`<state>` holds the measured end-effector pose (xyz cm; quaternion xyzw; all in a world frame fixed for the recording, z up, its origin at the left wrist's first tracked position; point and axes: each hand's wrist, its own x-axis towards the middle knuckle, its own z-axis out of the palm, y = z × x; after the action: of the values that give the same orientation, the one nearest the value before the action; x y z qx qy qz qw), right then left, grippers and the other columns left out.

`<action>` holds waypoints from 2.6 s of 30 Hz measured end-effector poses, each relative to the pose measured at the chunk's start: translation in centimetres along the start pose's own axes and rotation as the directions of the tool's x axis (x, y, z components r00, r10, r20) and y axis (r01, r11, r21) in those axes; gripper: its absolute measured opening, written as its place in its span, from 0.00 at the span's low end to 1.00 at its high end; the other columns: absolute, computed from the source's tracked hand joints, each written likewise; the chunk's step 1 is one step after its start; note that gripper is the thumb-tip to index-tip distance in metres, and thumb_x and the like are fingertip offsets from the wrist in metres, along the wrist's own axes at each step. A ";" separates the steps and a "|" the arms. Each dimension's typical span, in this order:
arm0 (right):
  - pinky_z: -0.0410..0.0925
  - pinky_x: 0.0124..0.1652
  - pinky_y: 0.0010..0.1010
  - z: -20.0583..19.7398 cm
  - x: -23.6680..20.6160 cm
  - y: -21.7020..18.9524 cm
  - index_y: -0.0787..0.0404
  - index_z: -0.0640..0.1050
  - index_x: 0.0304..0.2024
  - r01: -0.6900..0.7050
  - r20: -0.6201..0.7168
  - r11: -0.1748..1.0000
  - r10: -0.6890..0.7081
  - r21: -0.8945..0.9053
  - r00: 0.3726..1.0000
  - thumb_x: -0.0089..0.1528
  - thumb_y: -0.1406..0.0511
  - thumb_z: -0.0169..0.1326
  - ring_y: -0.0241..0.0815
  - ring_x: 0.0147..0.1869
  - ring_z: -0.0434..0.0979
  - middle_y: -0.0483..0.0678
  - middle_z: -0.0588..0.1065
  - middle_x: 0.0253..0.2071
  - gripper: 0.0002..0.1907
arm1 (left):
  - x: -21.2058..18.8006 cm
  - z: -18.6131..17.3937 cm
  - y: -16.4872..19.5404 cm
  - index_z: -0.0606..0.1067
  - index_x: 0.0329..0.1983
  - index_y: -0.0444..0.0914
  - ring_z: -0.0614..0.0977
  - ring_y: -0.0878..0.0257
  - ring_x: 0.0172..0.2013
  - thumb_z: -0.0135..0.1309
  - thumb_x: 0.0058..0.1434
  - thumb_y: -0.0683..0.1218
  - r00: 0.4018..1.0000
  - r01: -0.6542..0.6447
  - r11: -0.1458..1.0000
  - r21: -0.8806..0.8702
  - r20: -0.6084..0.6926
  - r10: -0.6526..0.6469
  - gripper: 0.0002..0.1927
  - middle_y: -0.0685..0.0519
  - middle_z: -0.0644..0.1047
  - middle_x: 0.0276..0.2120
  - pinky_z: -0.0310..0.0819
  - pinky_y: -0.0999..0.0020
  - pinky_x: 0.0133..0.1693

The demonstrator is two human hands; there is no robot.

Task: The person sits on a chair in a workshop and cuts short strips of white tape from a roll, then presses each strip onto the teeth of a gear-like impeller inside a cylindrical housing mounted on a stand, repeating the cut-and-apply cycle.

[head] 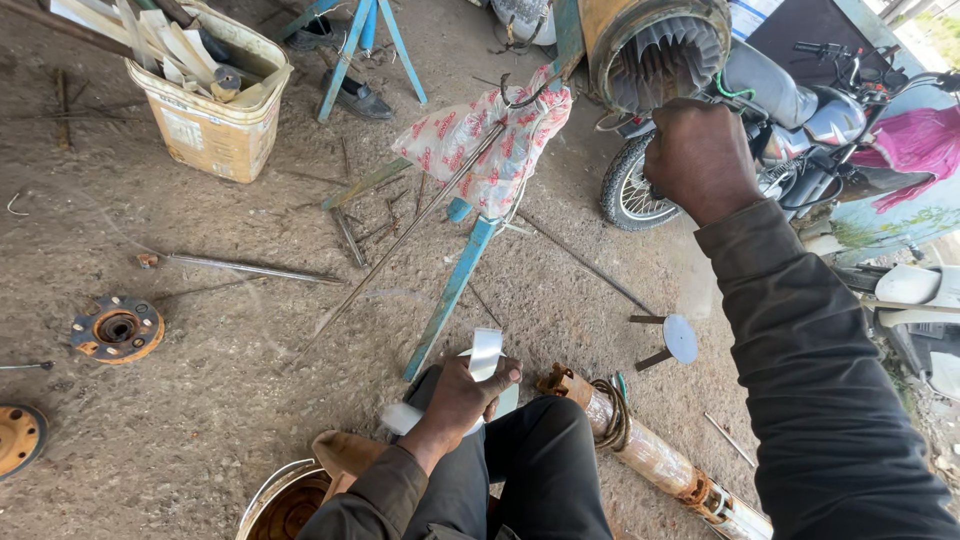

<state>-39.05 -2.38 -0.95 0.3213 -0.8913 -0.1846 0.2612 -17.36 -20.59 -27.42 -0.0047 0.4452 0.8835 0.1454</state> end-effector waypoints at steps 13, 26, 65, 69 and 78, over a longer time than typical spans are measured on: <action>0.76 0.42 0.46 0.1 1.1 0.5 0.64 0.85 0.37 -0.032 0.034 0.999 0.032 0.004 0.999 0.56 0.68 0.60 0.59 0.31 0.81 0.61 0.79 0.31 0.08 | -0.5 -0.2 0.1 0.82 0.40 0.33 0.67 0.71 0.14 0.62 0.63 0.45 0.999 0.050 0.999 0.015 0.013 -0.050 0.09 0.56 0.72 0.16 0.59 0.71 0.17; 0.75 0.37 0.47 1.3 1.5 -2.3 0.65 0.82 0.34 -0.092 -0.037 0.995 0.090 -0.039 0.995 0.55 0.70 0.58 0.60 0.31 0.80 0.61 0.77 0.29 0.06 | 0.2 -1.1 -1.4 0.82 0.39 0.34 0.67 0.71 0.13 0.62 0.63 0.45 0.997 0.072 0.996 0.056 -0.002 -0.072 0.08 0.57 0.74 0.17 0.59 0.70 0.17; 0.75 0.46 0.49 1.7 4.7 1.3 0.63 0.84 0.42 -0.063 0.120 0.993 0.051 0.101 0.991 0.60 0.62 0.61 0.64 0.41 0.81 0.63 0.79 0.37 0.12 | 0.3 -1.2 -0.6 0.83 0.39 0.35 0.69 0.70 0.13 0.62 0.62 0.47 0.988 0.156 0.983 0.098 -0.011 -0.155 0.09 0.57 0.73 0.15 0.60 0.69 0.17; 0.73 0.45 0.51 1.5 3.9 0.9 0.66 0.82 0.45 0.020 0.029 0.990 -0.025 0.141 0.999 0.56 0.64 0.61 0.66 0.41 0.80 0.64 0.79 0.39 0.16 | 0.3 -1.2 -0.7 0.83 0.38 0.34 0.69 0.70 0.13 0.62 0.63 0.48 0.991 0.132 0.985 0.112 -0.005 -0.132 0.11 0.57 0.73 0.15 0.59 0.69 0.17; 0.74 0.44 0.51 0.8 4.1 -0.7 0.67 0.81 0.41 0.012 0.001 0.995 -0.012 0.102 1.000 0.60 0.65 0.60 0.66 0.41 0.80 0.63 0.79 0.40 0.11 | 0.2 -1.4 -0.9 0.81 0.37 0.36 0.69 0.69 0.13 0.61 0.63 0.47 0.988 0.153 0.974 0.166 0.007 -0.156 0.09 0.55 0.73 0.15 0.60 0.69 0.17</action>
<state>-41.81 -5.51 -0.52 0.3393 -0.8979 -0.1405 0.2428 -17.45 -21.19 -29.03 -0.0187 0.5138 0.8296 0.2180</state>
